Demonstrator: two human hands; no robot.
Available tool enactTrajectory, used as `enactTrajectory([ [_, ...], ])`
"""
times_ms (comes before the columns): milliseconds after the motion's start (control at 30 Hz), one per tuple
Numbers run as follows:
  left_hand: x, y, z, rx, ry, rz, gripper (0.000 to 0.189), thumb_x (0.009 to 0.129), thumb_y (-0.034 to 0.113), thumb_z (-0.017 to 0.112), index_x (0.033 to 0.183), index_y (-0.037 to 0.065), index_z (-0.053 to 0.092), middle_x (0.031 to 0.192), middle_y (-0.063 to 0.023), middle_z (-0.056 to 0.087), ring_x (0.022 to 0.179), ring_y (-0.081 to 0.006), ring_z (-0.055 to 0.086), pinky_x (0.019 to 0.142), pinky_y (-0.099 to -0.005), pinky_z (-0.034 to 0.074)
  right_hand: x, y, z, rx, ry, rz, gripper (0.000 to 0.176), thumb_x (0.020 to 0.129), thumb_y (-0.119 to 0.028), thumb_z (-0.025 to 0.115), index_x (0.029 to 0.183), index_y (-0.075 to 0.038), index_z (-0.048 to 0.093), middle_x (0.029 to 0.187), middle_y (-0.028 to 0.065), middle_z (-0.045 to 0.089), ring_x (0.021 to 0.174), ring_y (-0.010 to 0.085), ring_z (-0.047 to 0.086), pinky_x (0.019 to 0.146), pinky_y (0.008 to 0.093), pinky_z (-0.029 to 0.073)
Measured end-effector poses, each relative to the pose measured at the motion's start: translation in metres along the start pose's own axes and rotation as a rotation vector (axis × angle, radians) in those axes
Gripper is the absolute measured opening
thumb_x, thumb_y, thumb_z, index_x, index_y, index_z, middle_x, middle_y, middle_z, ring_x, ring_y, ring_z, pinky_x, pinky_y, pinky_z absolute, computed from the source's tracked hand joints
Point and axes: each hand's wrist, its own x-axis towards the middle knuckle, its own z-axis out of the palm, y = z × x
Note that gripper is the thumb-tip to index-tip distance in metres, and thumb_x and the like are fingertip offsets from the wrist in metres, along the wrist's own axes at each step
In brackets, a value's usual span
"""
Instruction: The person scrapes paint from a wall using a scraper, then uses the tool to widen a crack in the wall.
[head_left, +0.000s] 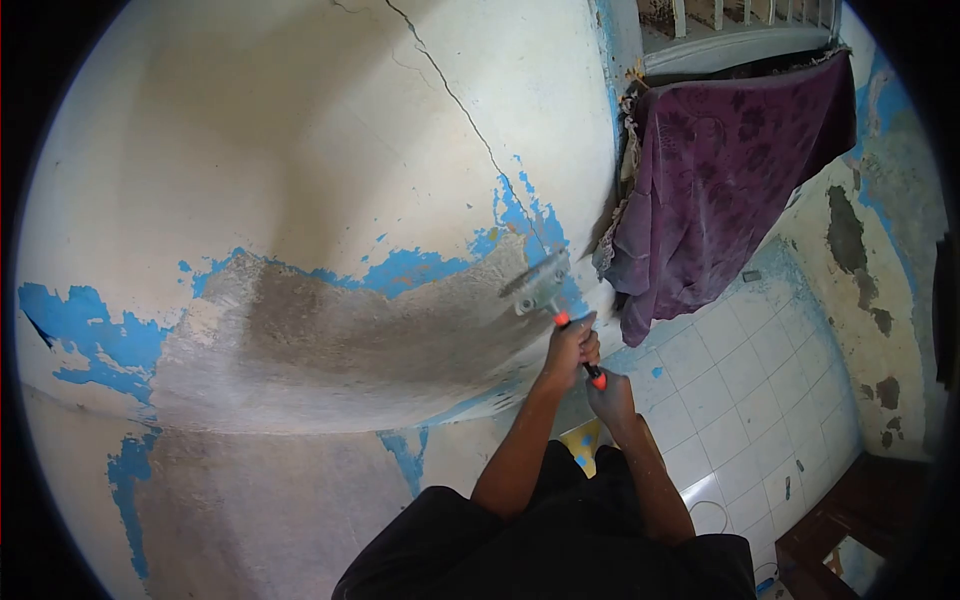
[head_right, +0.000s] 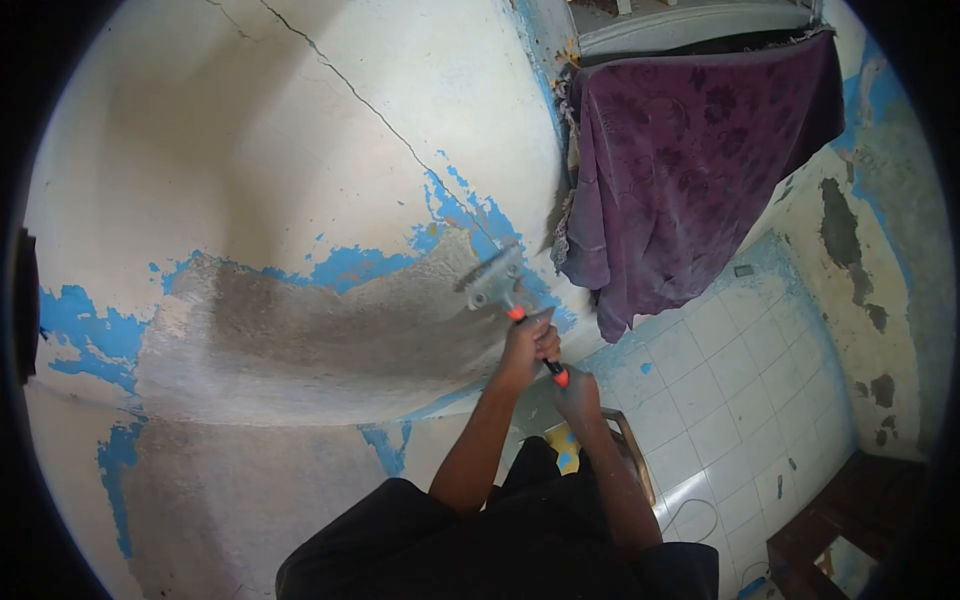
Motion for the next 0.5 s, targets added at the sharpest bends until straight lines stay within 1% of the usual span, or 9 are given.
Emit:
enactTrajectory([
  [33, 0.002, -0.006, -0.002, -0.012, 0.012, -0.044, 0.043, 0.092, 0.028, 0.054, 0.058, 0.018, 0.030, 0.048, 0.0034, 0.025, 0.041, -0.0096, 0.025, 0.047, -0.0280, 0.027, -0.003, 0.006, 0.001, -0.008, -0.024, 0.042, 0.015, 0.078, -0.012, 0.062, 0.076, 0.002, 0.059, 0.065, 0.0248, 0.057, 0.067, 0.0437, 0.058, 0.055, 0.0434, 0.044],
  [133, 0.003, -0.009, -0.003, 0.002, 0.032, -0.047, 0.043, 0.092, 0.029, 0.054, 0.058, 0.018, 0.030, 0.048, 0.0032, 0.026, 0.041, -0.0097, 0.025, 0.048, -0.0286, 0.028, -0.003, 0.011, -0.001, 0.051, -0.044, 0.023, 0.014, 0.078, -0.008, 0.059, 0.074, 0.004, 0.055, 0.060, 0.0234, 0.052, 0.049, 0.0328, 0.047, 0.052, 0.0388, 0.042],
  [233, 0.001, -0.009, -0.003, -0.016, 0.017, -0.046, 0.043, 0.093, 0.028, 0.053, 0.058, 0.018, 0.030, 0.048, 0.0031, 0.026, 0.041, -0.0098, 0.026, 0.048, -0.0287, 0.028, -0.006, 0.007, -0.004, 0.037, -0.053, 0.064, 0.014, 0.077, -0.013, 0.062, 0.075, 0.001, 0.060, 0.066, 0.0257, 0.057, 0.069, 0.0446, 0.058, 0.057, 0.0442, 0.045],
  [367, 0.014, -0.015, -0.003, -0.027, 0.040, -0.040, 0.044, 0.093, 0.028, 0.053, 0.058, 0.017, 0.029, 0.048, 0.0028, 0.026, 0.041, -0.0104, 0.025, 0.048, -0.0291, 0.028, 0.004, 0.024, -0.003, -0.043, -0.032, 0.048, 0.013, 0.077, -0.012, 0.062, 0.076, 0.001, 0.060, 0.066, 0.0250, 0.058, 0.070, 0.0445, 0.059, 0.058, 0.0453, 0.046],
  [433, 0.014, -0.012, 0.001, -0.005, 0.046, 0.018, 0.044, 0.093, 0.028, 0.053, 0.057, 0.017, 0.029, 0.047, 0.0027, 0.025, 0.041, -0.0106, 0.025, 0.047, -0.0289, 0.027, 0.013, 0.022, -0.003, -0.033, -0.034, 0.035, 0.012, 0.077, -0.012, 0.062, 0.078, 0.000, 0.060, 0.066, 0.0245, 0.058, 0.070, 0.0442, 0.059, 0.058, 0.0458, 0.046],
  [467, 0.013, -0.008, 0.004, 0.008, 0.047, 0.046, 0.044, 0.092, 0.028, 0.054, 0.057, 0.017, 0.029, 0.047, 0.0026, 0.025, 0.041, -0.0106, 0.025, 0.047, -0.0288, 0.027, 0.019, 0.018, -0.003, -0.033, -0.006, -0.013, 0.012, 0.077, -0.012, 0.063, 0.079, -0.001, 0.060, 0.066, 0.0241, 0.059, 0.069, 0.0439, 0.059, 0.058, 0.0459, 0.046],
  [500, 0.013, -0.001, 0.005, -0.031, 0.024, 0.097, 0.040, 0.090, 0.027, 0.058, 0.061, 0.015, 0.033, 0.048, 0.0024, 0.027, 0.041, -0.0099, 0.028, 0.046, -0.0276, 0.027, 0.024, 0.004, -0.003, -0.034, 0.020, -0.059, 0.012, 0.077, -0.013, 0.063, 0.079, -0.001, 0.060, 0.066, 0.0237, 0.059, 0.069, 0.0435, 0.059, 0.058, 0.0460, 0.046],
])
